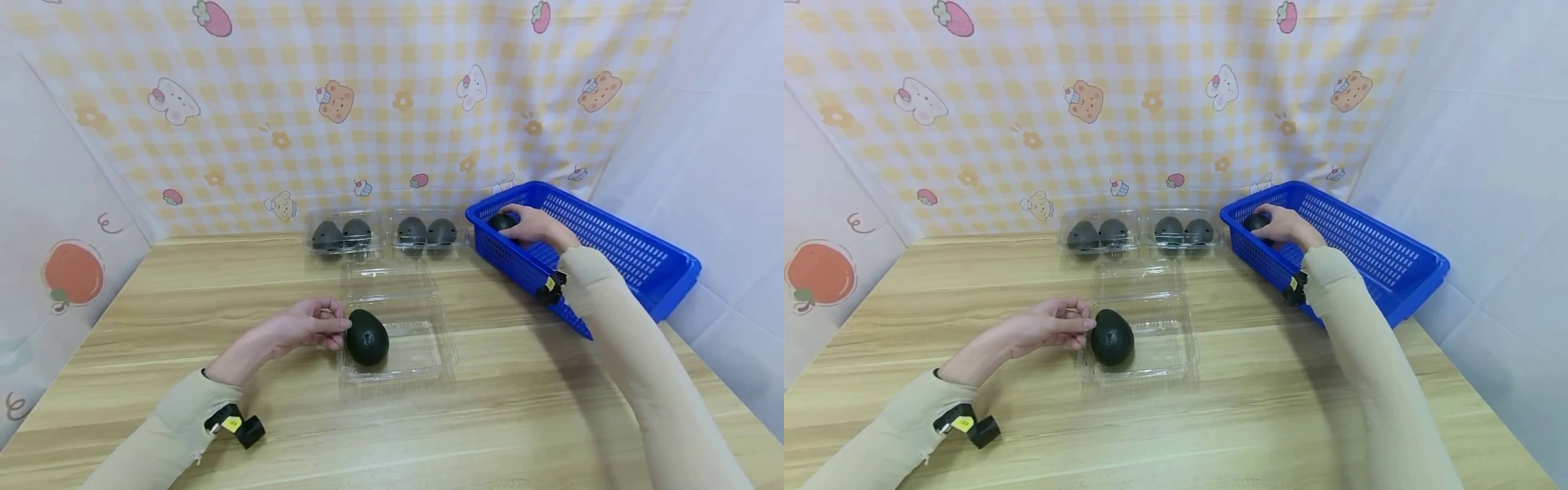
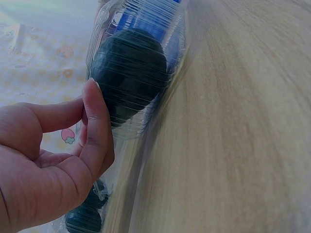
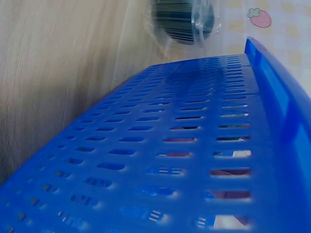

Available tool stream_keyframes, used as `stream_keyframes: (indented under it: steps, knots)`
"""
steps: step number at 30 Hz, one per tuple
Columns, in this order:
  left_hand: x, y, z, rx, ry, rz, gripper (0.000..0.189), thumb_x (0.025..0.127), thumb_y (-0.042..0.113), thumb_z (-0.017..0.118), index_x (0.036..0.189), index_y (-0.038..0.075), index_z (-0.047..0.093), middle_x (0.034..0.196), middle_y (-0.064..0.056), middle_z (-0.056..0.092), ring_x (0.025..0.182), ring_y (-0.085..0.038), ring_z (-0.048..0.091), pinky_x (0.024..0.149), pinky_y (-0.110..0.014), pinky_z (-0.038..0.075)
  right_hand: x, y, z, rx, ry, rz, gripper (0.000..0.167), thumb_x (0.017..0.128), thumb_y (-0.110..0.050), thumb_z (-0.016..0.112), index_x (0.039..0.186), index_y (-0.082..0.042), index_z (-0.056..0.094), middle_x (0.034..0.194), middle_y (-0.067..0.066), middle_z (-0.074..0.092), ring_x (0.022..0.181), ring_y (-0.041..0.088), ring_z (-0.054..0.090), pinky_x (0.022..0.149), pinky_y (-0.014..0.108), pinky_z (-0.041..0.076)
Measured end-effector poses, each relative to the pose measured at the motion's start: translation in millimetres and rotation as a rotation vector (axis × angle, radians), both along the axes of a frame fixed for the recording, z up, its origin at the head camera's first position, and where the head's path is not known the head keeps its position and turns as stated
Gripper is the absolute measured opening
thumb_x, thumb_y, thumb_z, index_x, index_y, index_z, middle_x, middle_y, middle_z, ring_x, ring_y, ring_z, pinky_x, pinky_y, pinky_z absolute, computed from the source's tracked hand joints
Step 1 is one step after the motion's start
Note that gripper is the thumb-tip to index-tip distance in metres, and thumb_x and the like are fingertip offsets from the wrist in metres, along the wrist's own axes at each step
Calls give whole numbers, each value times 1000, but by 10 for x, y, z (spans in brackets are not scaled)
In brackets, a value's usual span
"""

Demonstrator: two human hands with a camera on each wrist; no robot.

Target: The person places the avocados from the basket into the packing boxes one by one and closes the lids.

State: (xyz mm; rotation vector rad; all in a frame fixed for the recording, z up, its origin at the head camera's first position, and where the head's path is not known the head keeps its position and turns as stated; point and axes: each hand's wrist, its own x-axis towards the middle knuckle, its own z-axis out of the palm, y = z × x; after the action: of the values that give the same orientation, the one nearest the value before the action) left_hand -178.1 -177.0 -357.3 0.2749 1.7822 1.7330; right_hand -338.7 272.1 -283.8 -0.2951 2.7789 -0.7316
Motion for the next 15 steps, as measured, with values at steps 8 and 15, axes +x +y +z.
stream_keyframes:
  steps: [8,15]
  knots:
    - [-3,4,0,6,1,-2,12,100,3,59,101,2,47,83,-8,64,73,-13,66,70,-23,57,80,33,61,-70,28,-28,64,99,-21,64,153,-4,33,143,36,38,75,23,70,83,46,56]
    - [-8,2,-14,4,4,-1,12,100,3,59,101,2,47,82,-8,64,72,-13,66,70,-23,58,129,46,114,-104,28,-30,70,97,-27,68,154,-6,33,145,36,36,71,22,71,85,49,56]
